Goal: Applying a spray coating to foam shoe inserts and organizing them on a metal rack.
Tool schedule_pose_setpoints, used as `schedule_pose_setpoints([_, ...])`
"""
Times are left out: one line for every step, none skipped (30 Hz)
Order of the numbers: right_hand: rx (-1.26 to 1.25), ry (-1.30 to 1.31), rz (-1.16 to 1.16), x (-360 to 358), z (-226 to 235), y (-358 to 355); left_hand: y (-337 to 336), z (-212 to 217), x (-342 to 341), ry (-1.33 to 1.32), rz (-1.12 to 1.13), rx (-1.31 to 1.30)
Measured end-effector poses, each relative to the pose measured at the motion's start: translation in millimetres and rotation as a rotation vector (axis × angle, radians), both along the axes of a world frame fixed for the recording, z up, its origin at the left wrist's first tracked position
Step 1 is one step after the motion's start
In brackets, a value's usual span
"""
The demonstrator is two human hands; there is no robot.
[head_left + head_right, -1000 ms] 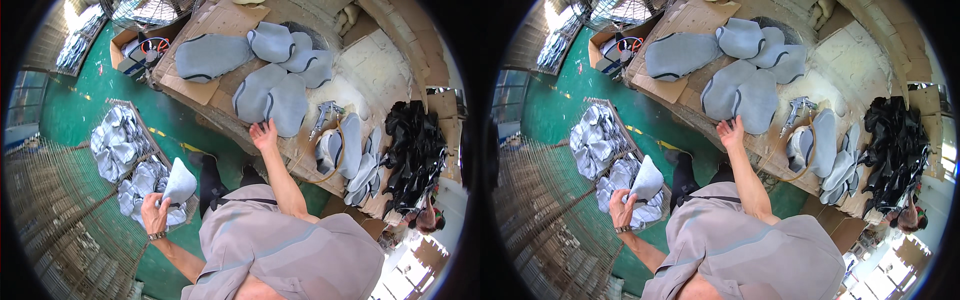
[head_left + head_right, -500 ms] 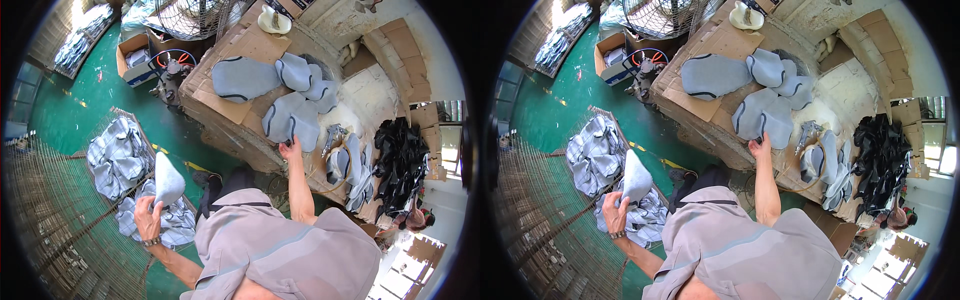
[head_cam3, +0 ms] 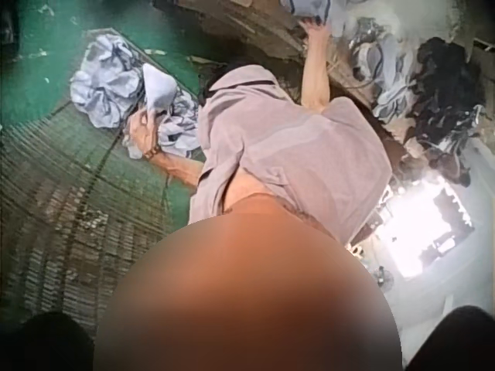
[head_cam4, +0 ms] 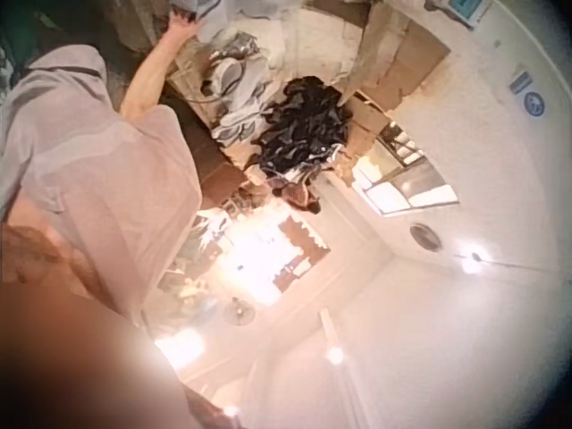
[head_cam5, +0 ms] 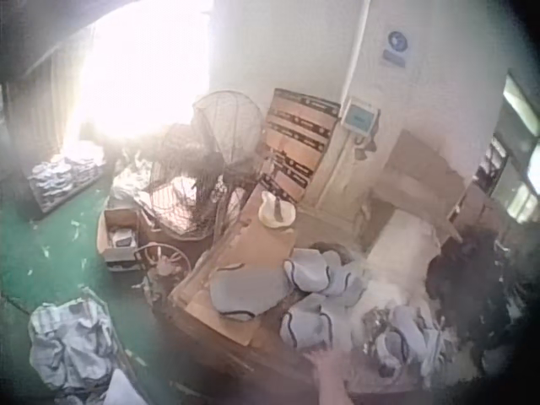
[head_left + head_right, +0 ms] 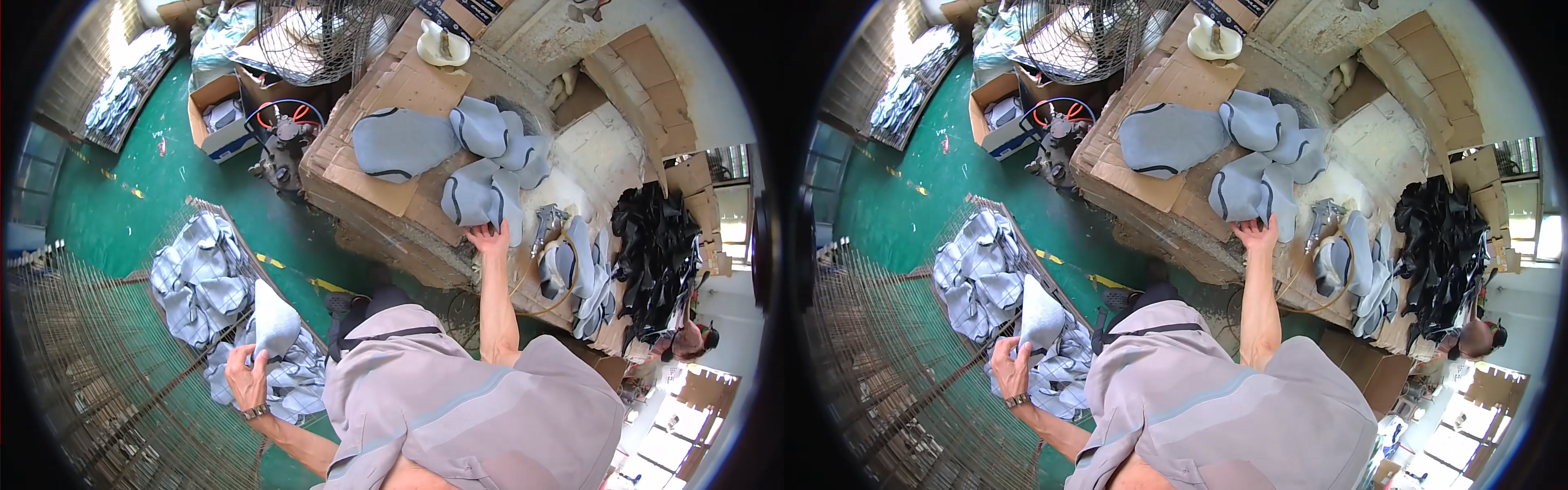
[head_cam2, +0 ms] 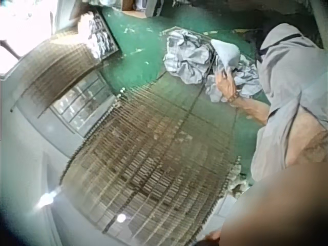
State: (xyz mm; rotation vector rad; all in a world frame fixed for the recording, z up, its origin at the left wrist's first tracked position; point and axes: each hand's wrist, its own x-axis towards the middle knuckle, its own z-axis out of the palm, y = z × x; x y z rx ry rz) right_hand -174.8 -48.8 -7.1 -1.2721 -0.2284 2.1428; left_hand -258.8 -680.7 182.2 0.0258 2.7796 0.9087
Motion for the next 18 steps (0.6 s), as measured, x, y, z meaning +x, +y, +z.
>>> schedule_pose_setpoints([-0.038, -0.004, -0.042, -5, 9, -6, 3, 1, -2, -0.007, 0.005, -0.007])
schedule_pose_setpoints([-0.029, 0.031, -0.011, -11, 20, -13, 6, 3, -4, -0.006, 0.011, -0.009])
schedule_pose_setpoints([-0.001, 0.074, 0.024, -12, 34, -22, 9, 5, -5, 0.002, 0.009, -0.006])
schedule_pose_setpoints([0.022, 0.091, 0.038, -12, 50, -32, 11, 6, -8, 0.012, 0.007, -0.013])
schedule_pose_setpoints([0.016, 0.109, 0.052, -13, 66, -42, 14, 6, -11, 0.002, 0.000, -0.014])
schedule_pose_setpoints([0.045, 0.190, 0.155, -10, 84, -54, 16, 5, -12, -0.009, 0.023, 0.012])
schedule_pose_setpoints([0.069, 0.354, 0.315, -11, 100, -65, 16, 5, -10, -0.015, 0.065, 0.033])
schedule_pose_setpoints([0.122, 0.249, 0.320, -18, 117, -75, 14, 4, -11, -0.005, 0.032, 0.012])
schedule_pose_setpoints([0.178, 0.257, 0.397, -25, 132, -86, 12, 2, -9, 0.054, 0.033, 0.015])
schedule_pose_setpoints([0.250, 0.266, 0.460, -30, 145, -95, 7, 0, -4, 0.009, 0.094, -0.020])
schedule_pose_setpoints([0.241, 0.210, 0.447, -38, 150, -106, 3, -6, -4, 0.044, 0.097, 0.007])
schedule_pose_setpoints([0.239, 0.177, 0.465, -48, 155, -112, 0, -9, -7, -0.023, 0.124, 0.014])
schedule_pose_setpoints([0.236, 0.098, 0.453, -58, 159, -117, -5, -13, -9, -0.034, 0.124, 0.048])
schedule_pose_setpoints([0.223, 0.106, 0.452, -64, 159, -125, -8, -19, -11, -0.085, 0.163, 0.043])
schedule_pose_setpoints([0.242, 0.146, 0.472, -71, 159, -133, -11, -28, -18, -0.057, 0.147, 0.060])
schedule_pose_setpoints([0.234, 0.125, 0.485, -78, 156, -148, -20, -33, -27, -0.091, 0.141, 0.033])
schedule_pose_setpoints([0.224, 0.097, 0.499, -82, 155, -163, -32, -34, -32, -0.174, 0.154, -0.019])
schedule_pose_setpoints([0.183, 0.051, 0.470, -90, 153, -176, -42, -37, -38, -0.201, 0.194, -0.009])
